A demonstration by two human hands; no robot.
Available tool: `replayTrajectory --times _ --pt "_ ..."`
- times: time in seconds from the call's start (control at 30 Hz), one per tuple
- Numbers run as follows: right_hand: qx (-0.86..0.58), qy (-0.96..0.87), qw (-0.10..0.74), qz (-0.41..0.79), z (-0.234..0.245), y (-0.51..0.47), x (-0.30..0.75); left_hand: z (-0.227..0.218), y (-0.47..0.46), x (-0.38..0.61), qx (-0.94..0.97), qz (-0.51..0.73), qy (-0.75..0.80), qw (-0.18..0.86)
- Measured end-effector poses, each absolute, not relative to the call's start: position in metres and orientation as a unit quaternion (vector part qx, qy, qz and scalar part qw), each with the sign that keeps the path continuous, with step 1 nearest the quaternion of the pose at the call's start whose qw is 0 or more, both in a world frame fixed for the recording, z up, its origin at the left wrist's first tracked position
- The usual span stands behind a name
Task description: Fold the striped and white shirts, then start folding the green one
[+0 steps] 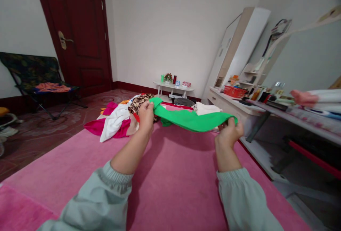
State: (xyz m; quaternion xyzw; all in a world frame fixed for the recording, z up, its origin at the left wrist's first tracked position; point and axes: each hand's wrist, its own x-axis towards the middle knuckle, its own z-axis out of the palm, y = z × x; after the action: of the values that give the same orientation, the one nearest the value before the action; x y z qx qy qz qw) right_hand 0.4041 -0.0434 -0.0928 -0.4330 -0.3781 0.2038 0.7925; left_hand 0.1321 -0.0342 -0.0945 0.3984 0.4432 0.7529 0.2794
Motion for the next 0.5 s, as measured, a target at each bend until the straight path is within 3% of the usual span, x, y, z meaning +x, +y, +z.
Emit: replayTrajectory --times 0.13,0.2,0.37,0.5 --pt "-0.418 -0.4 0.776 0.251 -0.08 -0.058 0.407 -0.079 -0.056 0.125 0.538 0.688 0.473 0.119" --pt "-0.422 -0.45 0.74 0.269 -0.068 -0.077 0.42 -0.067 -0.074 0.113 0.595 0.675 0.424 0.101" --pt "-0.513 -0.59 0.572 0.25 -0.045 -0.153 0.465 -0.042 -0.129 0.077 0.652 0.587 0.371 0.304" --pt "-0.576 -0.667 0.395 0.259 -0.052 -0.205 0.483 -0.046 -0.164 0.057 0.696 0.426 0.404 0.414"
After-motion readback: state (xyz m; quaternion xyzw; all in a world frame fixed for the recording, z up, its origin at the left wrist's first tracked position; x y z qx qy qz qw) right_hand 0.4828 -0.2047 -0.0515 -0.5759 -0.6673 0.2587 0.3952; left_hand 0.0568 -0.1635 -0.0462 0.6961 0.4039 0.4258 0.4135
